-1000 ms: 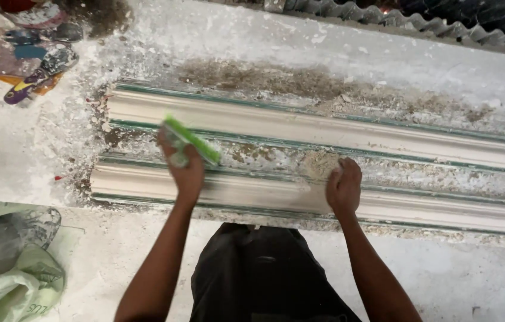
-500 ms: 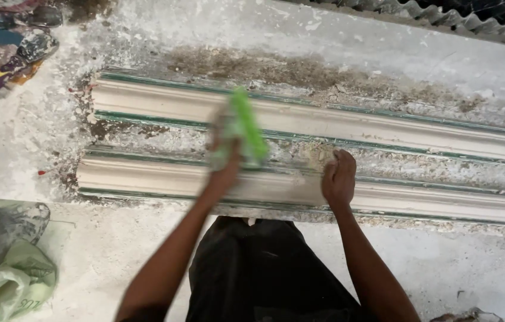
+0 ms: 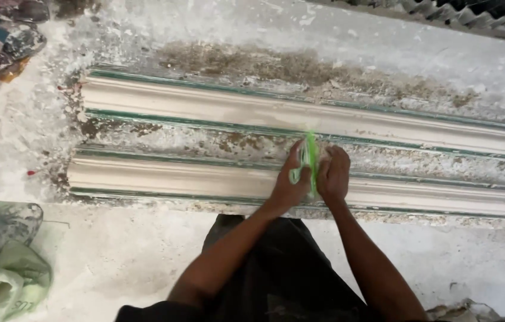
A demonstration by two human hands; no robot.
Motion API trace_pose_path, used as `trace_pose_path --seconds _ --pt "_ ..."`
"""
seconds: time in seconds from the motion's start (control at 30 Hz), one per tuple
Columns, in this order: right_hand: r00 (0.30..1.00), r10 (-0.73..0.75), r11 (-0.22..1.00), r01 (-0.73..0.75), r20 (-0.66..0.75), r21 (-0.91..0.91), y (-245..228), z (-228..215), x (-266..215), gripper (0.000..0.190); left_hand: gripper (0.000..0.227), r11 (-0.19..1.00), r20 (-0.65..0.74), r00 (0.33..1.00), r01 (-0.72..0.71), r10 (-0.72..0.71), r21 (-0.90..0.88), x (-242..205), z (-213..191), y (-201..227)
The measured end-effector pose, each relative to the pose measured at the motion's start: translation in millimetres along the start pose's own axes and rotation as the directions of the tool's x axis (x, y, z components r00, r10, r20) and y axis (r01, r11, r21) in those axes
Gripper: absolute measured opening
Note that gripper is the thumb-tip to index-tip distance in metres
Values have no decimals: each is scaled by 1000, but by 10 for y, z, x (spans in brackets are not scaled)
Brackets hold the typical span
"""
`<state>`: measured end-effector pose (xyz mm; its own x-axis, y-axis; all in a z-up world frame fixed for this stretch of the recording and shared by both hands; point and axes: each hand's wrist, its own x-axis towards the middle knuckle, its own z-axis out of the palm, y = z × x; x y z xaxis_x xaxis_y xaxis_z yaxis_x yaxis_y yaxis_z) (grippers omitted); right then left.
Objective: Clean debris and dust from decorative gypsum moldings using a putty knife and a brush.
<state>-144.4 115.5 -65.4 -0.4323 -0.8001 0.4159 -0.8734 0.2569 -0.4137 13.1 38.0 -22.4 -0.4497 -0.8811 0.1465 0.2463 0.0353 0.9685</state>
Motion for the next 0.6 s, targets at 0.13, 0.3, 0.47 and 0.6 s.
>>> trace_pose_path --seconds 0.13,0.3,0.47,0.6 --pt "997 70 990 -72 22 123 -140 -109 28 30 74 605 -435 616 775 -656 185 159 -247 -11" --pt "1000 24 995 -23 -6 94 -1 -8 -17 30 54 970 -266 936 244 -231 19 555 -1715 666" --pt "999 -9 993 13 -39 116 8 -54 -29 32 64 875 -532 762 -90 368 475 509 -1187 -147" --pt "995 96 897 -79 -17 435 66 -138 12 33 68 945 -131 991 45 -3 323 217 425 -465"
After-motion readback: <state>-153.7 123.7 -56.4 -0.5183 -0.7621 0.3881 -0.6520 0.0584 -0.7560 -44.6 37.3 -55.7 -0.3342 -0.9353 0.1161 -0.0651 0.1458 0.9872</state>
